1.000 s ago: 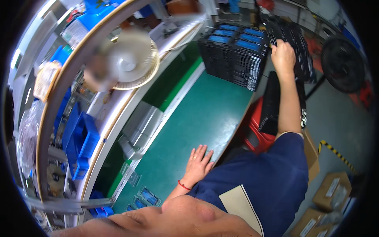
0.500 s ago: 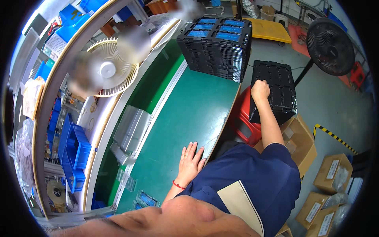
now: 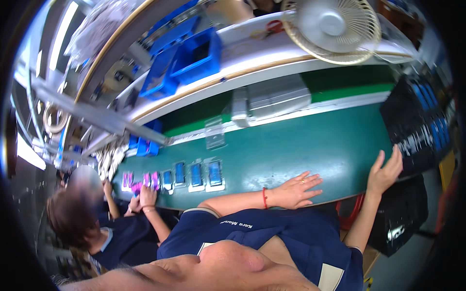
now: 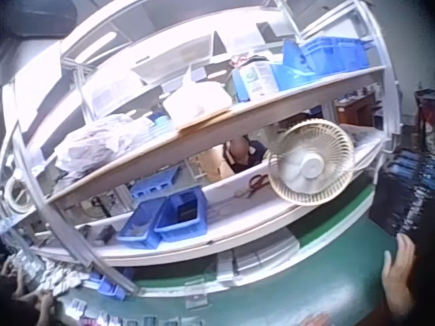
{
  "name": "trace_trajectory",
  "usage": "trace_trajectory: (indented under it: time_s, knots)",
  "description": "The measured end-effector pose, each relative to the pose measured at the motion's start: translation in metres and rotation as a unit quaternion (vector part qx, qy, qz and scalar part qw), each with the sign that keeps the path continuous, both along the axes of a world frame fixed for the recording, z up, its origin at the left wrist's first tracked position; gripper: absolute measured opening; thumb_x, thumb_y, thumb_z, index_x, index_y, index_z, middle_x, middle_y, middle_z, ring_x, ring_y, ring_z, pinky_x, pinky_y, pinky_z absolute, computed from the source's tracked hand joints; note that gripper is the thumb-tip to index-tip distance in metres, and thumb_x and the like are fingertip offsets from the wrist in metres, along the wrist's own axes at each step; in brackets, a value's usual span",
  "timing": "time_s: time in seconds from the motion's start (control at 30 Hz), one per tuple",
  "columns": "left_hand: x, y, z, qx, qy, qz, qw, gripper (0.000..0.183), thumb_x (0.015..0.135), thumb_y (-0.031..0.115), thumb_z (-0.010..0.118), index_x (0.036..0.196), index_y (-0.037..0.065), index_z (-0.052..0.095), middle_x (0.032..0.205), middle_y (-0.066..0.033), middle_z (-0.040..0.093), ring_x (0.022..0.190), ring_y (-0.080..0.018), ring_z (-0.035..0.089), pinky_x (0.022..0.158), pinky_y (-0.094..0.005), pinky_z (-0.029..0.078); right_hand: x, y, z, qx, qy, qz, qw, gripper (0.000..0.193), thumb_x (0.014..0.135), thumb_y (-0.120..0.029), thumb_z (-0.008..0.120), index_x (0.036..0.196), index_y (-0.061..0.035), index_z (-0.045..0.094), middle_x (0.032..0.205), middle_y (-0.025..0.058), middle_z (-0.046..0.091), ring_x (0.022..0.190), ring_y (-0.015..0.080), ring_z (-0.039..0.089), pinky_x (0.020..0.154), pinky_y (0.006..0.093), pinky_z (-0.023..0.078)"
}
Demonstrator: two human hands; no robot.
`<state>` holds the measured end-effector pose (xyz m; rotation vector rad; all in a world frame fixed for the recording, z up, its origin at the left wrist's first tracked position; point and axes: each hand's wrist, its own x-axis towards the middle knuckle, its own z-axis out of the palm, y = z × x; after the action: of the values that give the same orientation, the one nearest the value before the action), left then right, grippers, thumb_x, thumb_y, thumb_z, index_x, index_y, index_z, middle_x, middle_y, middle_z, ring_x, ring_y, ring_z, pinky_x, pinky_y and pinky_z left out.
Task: Packaging small blue electronic components into clear plastic cases and organizing them into trays.
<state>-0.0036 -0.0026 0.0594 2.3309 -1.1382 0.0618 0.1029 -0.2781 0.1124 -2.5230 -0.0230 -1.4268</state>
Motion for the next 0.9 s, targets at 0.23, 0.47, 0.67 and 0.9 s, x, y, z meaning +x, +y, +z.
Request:
trace_trajectory:
  time_s: [0.23,0.47,0.67,0.9]
  knots:
    - [0.003,0.002,-0.013,-0.028,-0.037,0.007,0.999,0.046,0.084,0.035,0.059,0.122,0.010,0.057,0.139,-0.0193,0.039,0.135,-0.0329,0.030,0.111,-0.0493,0.021,0.107,0.075,-0.049,-0.137,0.423,0.080,0.892,0.061,0.093,-0.054,0.037,0.145,-0.0237,0.029,0.150,0.0204,0.022,0.139,0.0371,0.018,0.110,0.0543,0.015]
    - [0.008,0.015,-0.006,-0.029,-0.049,0.045,0.997,0.036,0.083,0.029,0.061,0.113,0.009,0.060,0.138,-0.0176,0.041,0.135,-0.0338,0.030,0.111,-0.0514,0.021,0.174,0.084,-0.050,-0.077,0.468,-0.029,0.880,0.063,0.092,-0.060,0.031,0.146,-0.0280,0.025,0.151,0.0168,0.020,0.140,0.0355,0.016,0.110,0.0558,0.013]
    - [0.026,0.090,0.044,-0.144,-0.258,0.475,0.829,0.030,0.069,0.015,0.071,0.096,0.005,0.062,0.119,-0.0168,0.052,0.120,-0.0400,0.043,0.097,-0.0540,0.033,0.175,0.068,-0.060,-0.079,0.440,0.010,0.895,0.062,0.091,-0.055,0.039,0.145,-0.0259,0.030,0.150,0.0180,0.023,0.140,0.0360,0.018,0.109,0.0586,0.015]
    - [0.013,0.183,0.022,0.095,-0.046,0.774,0.625,0.066,0.077,0.037,0.069,0.129,0.003,0.048,0.139,-0.0334,0.029,0.132,-0.0508,0.020,0.105,-0.0628,0.017,0.166,0.066,-0.053,-0.046,0.449,0.027,0.892,0.060,0.090,-0.051,0.046,0.142,-0.0223,0.035,0.149,0.0196,0.025,0.139,0.0367,0.018,0.108,0.0593,0.015]
